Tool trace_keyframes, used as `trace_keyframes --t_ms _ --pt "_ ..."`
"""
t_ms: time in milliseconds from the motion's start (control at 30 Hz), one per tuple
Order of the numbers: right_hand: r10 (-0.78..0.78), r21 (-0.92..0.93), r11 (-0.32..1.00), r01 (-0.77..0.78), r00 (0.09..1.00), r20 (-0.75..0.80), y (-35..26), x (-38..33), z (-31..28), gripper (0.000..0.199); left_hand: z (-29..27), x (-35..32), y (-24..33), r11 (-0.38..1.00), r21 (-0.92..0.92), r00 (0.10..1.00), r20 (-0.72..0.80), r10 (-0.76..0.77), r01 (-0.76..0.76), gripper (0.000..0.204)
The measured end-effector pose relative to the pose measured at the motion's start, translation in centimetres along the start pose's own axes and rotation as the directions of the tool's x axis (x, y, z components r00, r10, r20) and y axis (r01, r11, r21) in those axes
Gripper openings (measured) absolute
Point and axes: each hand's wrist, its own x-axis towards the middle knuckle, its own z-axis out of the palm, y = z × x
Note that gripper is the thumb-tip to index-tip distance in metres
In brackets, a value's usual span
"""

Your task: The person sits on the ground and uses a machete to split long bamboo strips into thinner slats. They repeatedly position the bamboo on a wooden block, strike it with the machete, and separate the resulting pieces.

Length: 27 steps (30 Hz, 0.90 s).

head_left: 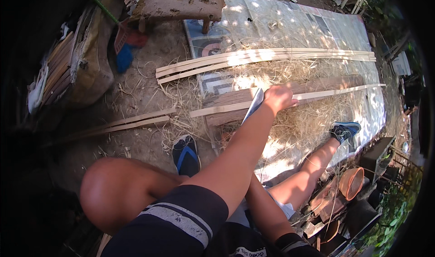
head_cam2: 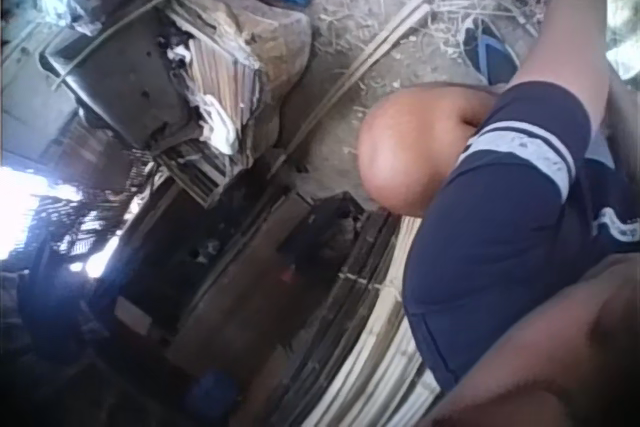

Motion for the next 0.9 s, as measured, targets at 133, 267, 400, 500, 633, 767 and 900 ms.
trace_keyframes --t_ms 133,267,400,500,633,767,900 --pt "0.099 -0.026 0.995 -0.101 0.993 -0.059 -3.8 0.7 3.0 0.051 -1.0 0.2 1.3 1.000 0.019 0.985 0.171 0.001 -0.004 0.062" --pt "0.378 0.616 0.761 -0.204 0.911 -0.166 -6.9 2.5 3.7 0.030 -1.7 0.0 1.0 0.997 0.065 0.986 0.159 -0.040 0.030 0.060" --pt "0.078 0.324 0.940 -0.110 0.991 0.110 -5.2 1.1 6.7 0.029 -1.5 -0.3 1.6 0.996 0.070 0.988 0.151 0.042 -0.053 0.057" --pt "0.226 -0.304 0.941 -0.149 0.946 0.234 -12.1 1.5 3.6 0.042 -0.9 -0.5 0.3 0.995 0.086 0.997 0.065 0.047 -0.053 0.058" --pt "-0.094 0.012 0.995 0.097 0.985 -0.143 -4.0 0.1 2.4 0.044 -5.0 1.3 1.6 0.883 0.413 0.941 0.328 0.082 -0.221 0.068" --pt "-0.072 -0.544 0.818 -0.187 0.905 -0.419 -7.7 -2.9 -7.3 0.050 -16.6 -0.7 -0.2 0.594 0.603 0.842 0.452 0.296 -0.532 0.060" --pt "-0.315 -0.790 0.482 -0.378 0.767 -0.559 -2.3 -6.8 -16.1 0.040 -26.4 -9.3 -4.3 0.786 0.555 0.807 0.577 -0.128 -0.272 0.060"
